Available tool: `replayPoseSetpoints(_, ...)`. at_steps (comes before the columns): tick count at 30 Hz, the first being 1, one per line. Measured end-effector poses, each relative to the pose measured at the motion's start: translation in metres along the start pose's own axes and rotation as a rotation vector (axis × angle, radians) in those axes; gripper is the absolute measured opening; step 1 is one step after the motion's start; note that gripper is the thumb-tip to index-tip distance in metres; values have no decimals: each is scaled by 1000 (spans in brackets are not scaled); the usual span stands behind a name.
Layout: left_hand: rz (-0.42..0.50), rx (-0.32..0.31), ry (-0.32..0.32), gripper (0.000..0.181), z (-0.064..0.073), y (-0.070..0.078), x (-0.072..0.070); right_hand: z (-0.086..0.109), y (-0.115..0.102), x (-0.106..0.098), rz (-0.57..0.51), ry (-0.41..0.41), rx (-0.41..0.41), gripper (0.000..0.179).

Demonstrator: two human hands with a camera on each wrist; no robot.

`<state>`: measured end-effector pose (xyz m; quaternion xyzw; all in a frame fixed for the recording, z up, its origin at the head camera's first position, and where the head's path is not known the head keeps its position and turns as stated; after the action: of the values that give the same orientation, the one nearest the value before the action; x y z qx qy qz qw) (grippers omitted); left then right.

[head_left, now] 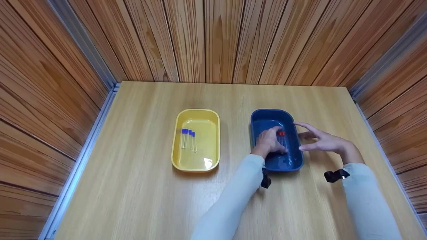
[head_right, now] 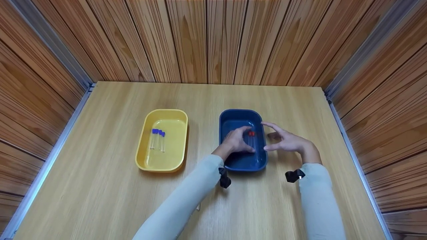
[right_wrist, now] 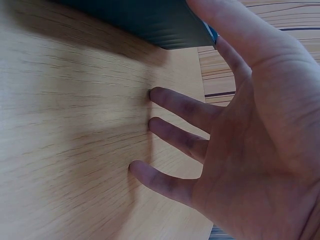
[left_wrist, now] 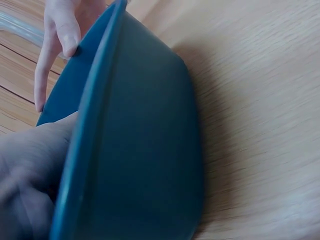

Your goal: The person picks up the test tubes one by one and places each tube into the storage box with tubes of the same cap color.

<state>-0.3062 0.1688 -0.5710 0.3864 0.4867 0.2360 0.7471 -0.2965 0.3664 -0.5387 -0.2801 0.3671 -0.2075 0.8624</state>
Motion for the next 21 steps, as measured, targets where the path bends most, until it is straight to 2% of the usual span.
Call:
replayPoseSetpoints(6, 10, 4, -7, 90, 5, 6, -7, 0, -1, 0, -4, -5, -5, 98)
replayPoseSetpoints(7, 14, 10, -11, 88, 10, 11, -12, 1, -1, 0, -5, -7, -7, 98)
replayPoseSetpoints(15, -120, 103, -24, 90, 10, 26, -28, 1, -1, 1, -11, -4, -2, 97)
replayPoseSetpoints(21, -151, 148, -28, 88, 14, 33, -41, 2, -1, 1, -13, -5, 9, 98)
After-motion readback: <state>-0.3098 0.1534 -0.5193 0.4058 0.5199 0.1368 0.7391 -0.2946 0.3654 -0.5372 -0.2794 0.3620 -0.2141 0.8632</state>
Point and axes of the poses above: each hand's wrist, its own z-axis away from the middle knuckle, its own x-axis out of the palm, y = z × x, the point moved 7 cm from there along -z, towards the middle knuckle, and after that the axes turned 13 degrees about x, right-handed, at the moved point
